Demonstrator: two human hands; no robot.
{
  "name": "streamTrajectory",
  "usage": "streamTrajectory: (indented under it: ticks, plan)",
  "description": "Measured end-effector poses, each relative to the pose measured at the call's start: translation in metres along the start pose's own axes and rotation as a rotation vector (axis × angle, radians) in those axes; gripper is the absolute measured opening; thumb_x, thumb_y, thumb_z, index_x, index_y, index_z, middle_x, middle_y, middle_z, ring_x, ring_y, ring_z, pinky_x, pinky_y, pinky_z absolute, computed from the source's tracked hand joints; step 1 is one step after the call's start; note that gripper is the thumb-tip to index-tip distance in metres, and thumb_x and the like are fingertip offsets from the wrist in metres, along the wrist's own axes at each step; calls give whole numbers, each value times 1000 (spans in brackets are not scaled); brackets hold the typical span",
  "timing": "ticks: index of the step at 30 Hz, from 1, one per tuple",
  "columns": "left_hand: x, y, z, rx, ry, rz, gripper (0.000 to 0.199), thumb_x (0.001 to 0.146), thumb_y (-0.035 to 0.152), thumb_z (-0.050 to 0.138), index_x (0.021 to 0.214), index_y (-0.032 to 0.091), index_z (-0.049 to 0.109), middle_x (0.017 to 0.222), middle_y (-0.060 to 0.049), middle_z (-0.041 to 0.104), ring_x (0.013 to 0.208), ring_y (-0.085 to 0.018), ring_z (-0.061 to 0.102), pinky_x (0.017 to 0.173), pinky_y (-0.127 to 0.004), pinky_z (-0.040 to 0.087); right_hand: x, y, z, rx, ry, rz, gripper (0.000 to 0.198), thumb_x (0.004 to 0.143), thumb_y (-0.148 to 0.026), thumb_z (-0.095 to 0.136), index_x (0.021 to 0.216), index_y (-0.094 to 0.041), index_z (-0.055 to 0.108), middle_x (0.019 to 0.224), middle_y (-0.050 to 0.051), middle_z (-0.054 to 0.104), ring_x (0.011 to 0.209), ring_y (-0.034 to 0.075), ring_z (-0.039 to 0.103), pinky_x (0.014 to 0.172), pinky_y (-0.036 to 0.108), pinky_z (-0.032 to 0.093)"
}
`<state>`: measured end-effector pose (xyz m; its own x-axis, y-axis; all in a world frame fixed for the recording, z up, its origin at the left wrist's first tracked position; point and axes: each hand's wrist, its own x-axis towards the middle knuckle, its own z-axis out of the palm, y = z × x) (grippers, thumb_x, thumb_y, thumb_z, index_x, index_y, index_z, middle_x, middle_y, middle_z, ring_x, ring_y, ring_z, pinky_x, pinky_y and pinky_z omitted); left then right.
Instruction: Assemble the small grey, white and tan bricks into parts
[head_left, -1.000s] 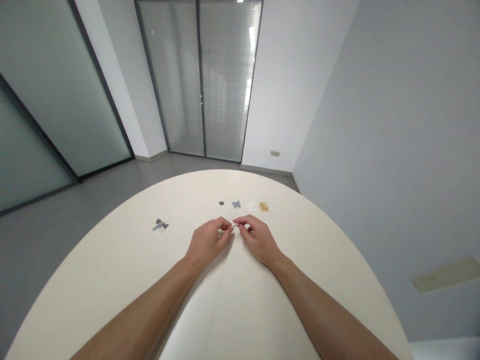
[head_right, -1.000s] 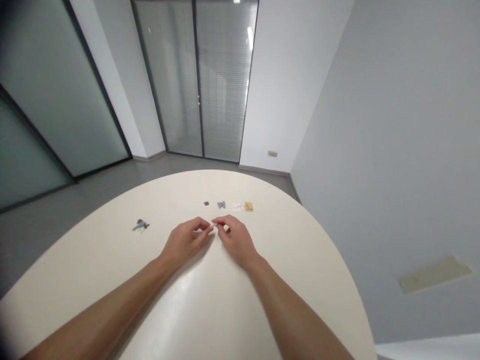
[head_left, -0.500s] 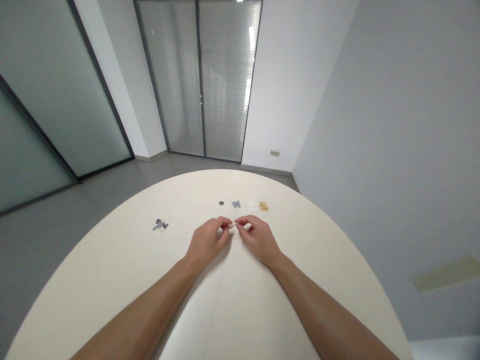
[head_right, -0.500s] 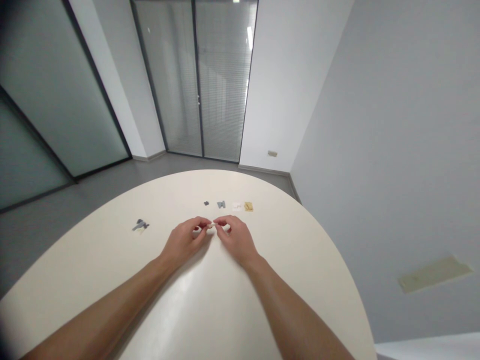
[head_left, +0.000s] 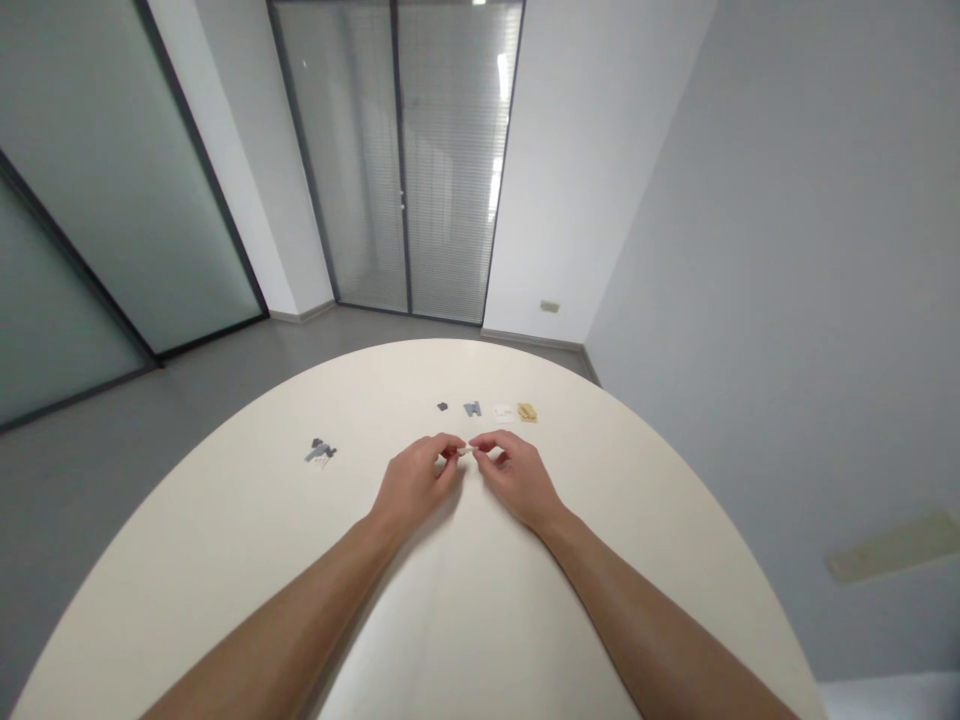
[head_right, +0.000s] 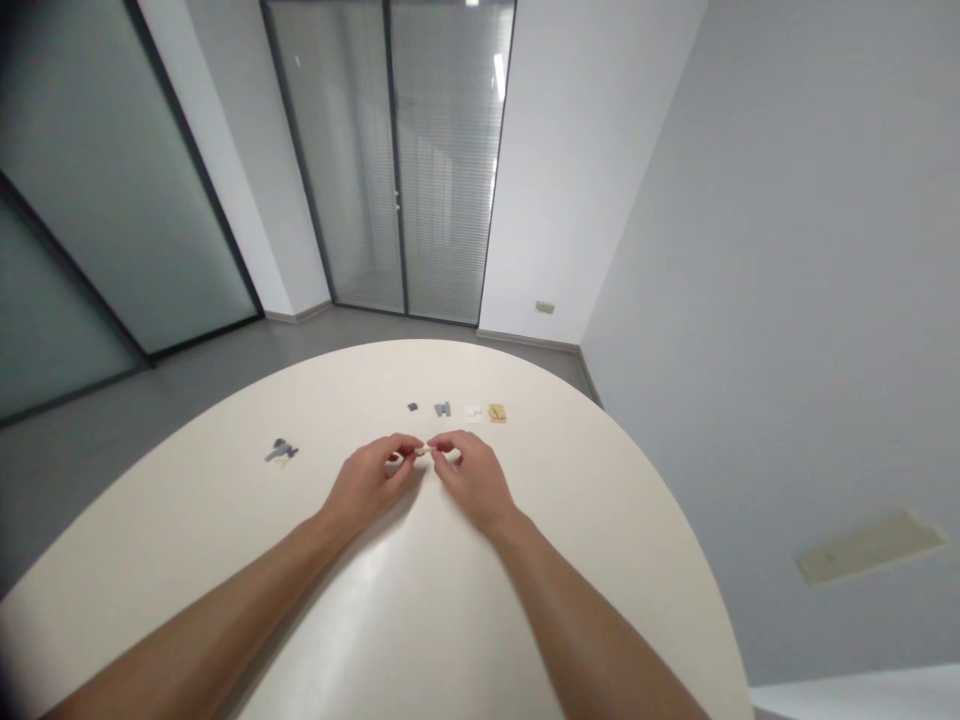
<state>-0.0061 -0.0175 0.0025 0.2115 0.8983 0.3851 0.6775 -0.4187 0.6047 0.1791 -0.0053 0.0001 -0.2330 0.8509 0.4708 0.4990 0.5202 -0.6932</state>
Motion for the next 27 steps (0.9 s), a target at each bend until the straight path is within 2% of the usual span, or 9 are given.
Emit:
streamTrajectory:
  ticks: [6,11,19,27]
  plan:
    - [0,4,-1,-21,24,-9,20,93,26,49,104,26,66,103,-1,74,91,-18,68,81,-31,51,0,1,0,6,18,6,13,89,-22,59,96,-23,70,95,4,72,87,17,65,70,28,52]
    - [0,7,-3,-6,-6,-46,23,97,34,46,101,27,67,99,-1,74,89,-19,68,77,-30,49,0,-2,-1,9,22,5,12,89,-21,60,96,-23,70,95,3,72,88,17,64,71,28,51]
    - [0,2,-1,16,17,1,18,96,33,49,99,24,64,101,-2,72,93,-19,66,82,-31,48,0,-2,-1,-6,14,-2,11,88,-19,61,93,-24,70,94,2,71,88,17,64,72,29,51]
    - [0,0,-1,-20,40,-12,18,93,34,52,103,24,64,103,-1,71,93,-18,65,83,-31,50,0,2,0,-22,23,1,10,86,-19,65,94,-23,69,94,2,71,88,16,63,72,27,51]
